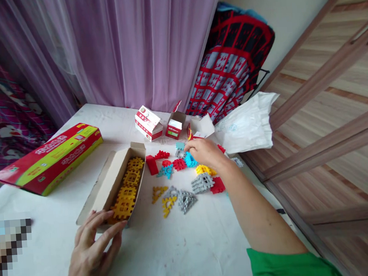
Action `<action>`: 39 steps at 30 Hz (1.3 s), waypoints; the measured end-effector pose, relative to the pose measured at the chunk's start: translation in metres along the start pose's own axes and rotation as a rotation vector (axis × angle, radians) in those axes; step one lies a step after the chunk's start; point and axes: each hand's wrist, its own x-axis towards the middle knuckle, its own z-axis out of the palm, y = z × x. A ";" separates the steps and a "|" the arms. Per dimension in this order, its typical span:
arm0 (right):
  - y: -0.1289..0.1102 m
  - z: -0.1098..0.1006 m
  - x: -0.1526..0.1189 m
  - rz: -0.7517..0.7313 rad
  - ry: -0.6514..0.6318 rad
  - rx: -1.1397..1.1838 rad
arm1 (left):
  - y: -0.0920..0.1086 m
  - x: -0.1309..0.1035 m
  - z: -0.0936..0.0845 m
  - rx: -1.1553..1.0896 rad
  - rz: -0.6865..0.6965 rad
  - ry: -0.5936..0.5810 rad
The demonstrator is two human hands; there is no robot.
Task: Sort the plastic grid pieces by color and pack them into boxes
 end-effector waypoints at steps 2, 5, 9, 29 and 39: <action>0.035 0.000 -0.004 0.189 -0.045 -0.139 | -0.001 0.001 0.001 -0.002 0.010 0.013; 0.070 0.012 -0.014 0.308 -0.218 -0.246 | -0.003 0.002 0.003 0.005 0.036 0.021; 0.087 0.038 -0.018 0.327 -0.307 -0.201 | -0.007 0.003 0.004 0.020 0.067 0.036; 0.058 0.085 0.027 0.520 -0.491 -0.229 | -0.004 -0.002 0.003 0.021 0.025 0.002; 0.084 0.074 0.025 0.483 -0.545 0.026 | -0.009 -0.003 0.005 0.012 0.059 0.014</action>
